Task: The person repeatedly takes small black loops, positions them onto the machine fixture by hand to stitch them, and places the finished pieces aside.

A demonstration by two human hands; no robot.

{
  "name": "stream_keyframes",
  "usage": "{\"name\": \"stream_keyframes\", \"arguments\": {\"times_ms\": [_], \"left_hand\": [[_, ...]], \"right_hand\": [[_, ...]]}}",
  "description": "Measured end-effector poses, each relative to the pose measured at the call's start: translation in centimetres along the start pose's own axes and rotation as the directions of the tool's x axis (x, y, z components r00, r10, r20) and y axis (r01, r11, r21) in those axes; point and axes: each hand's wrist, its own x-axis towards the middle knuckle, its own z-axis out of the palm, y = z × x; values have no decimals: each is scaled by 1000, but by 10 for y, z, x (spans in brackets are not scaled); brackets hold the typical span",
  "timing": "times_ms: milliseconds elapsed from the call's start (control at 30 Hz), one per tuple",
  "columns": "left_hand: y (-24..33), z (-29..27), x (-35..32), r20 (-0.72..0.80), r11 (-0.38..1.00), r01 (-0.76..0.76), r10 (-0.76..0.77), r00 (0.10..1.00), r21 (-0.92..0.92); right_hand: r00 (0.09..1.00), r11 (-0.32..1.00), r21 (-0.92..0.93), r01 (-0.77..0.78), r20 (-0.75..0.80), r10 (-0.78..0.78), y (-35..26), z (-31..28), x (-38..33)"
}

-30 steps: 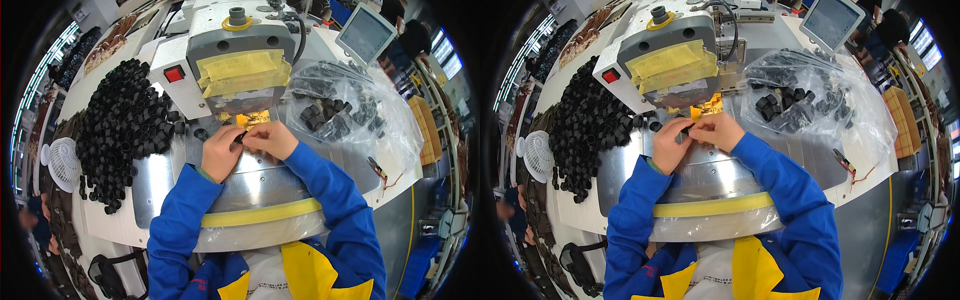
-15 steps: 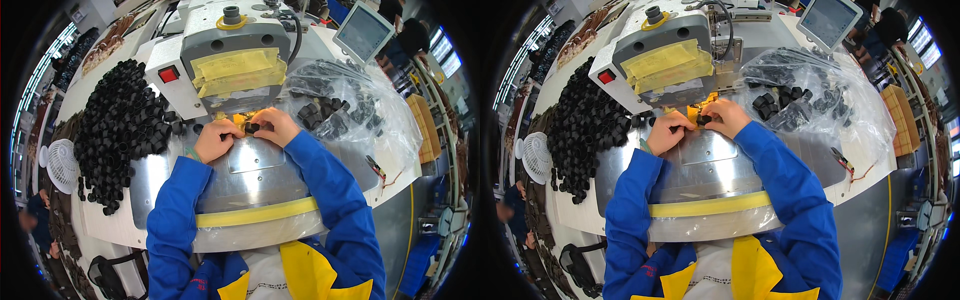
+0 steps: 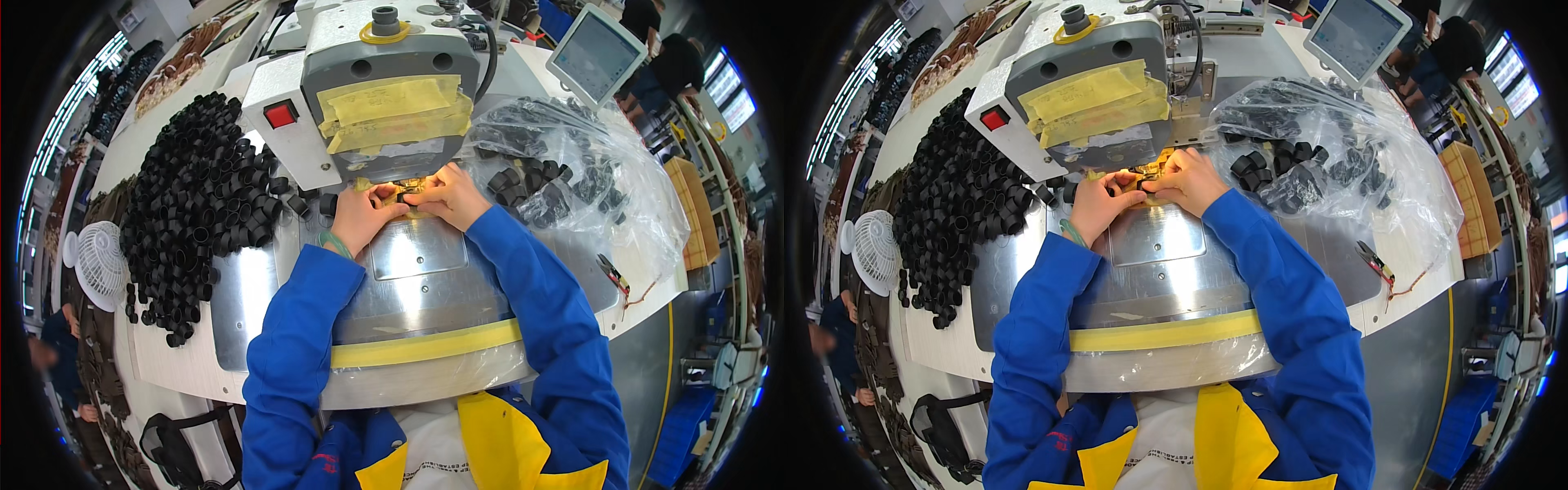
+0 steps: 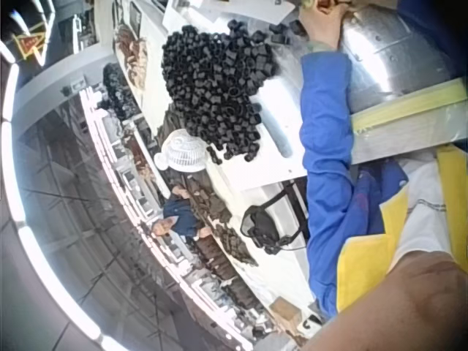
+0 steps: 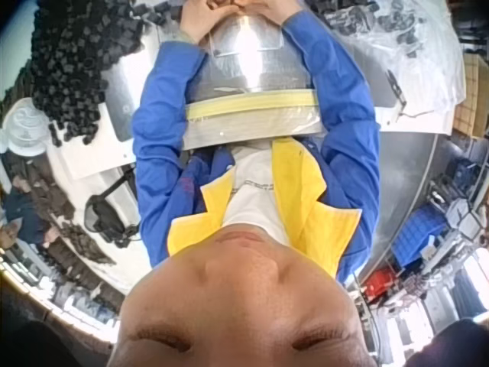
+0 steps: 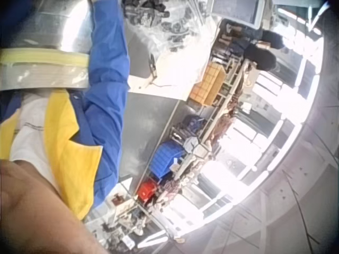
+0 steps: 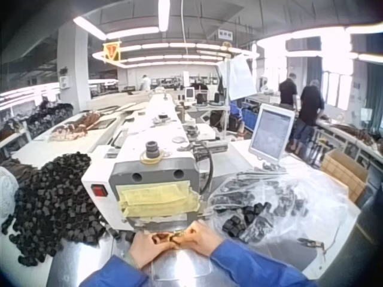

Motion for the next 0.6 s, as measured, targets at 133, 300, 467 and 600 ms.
{"name": "stream_keyframes", "arguments": {"times_ms": [133,300,467,600], "left_hand": [[2,10,6,1,997,72,-72,997,-23],[-5,12,10,-45,986,124,-130,991,-108],[-4,14,12,-39,988,120,-124,992,-102],[-3,14,11,-39,982,128,-135,990,-142]], "right_hand": [[993,999,49,-18,-113,24,5,4,4],[913,899,242,-364,-100,396,-17,-5,11],[896,895,233,-380,-146,418,-12,-1,7],[906,912,199,-360,-159,392,-10,1,6]]}}
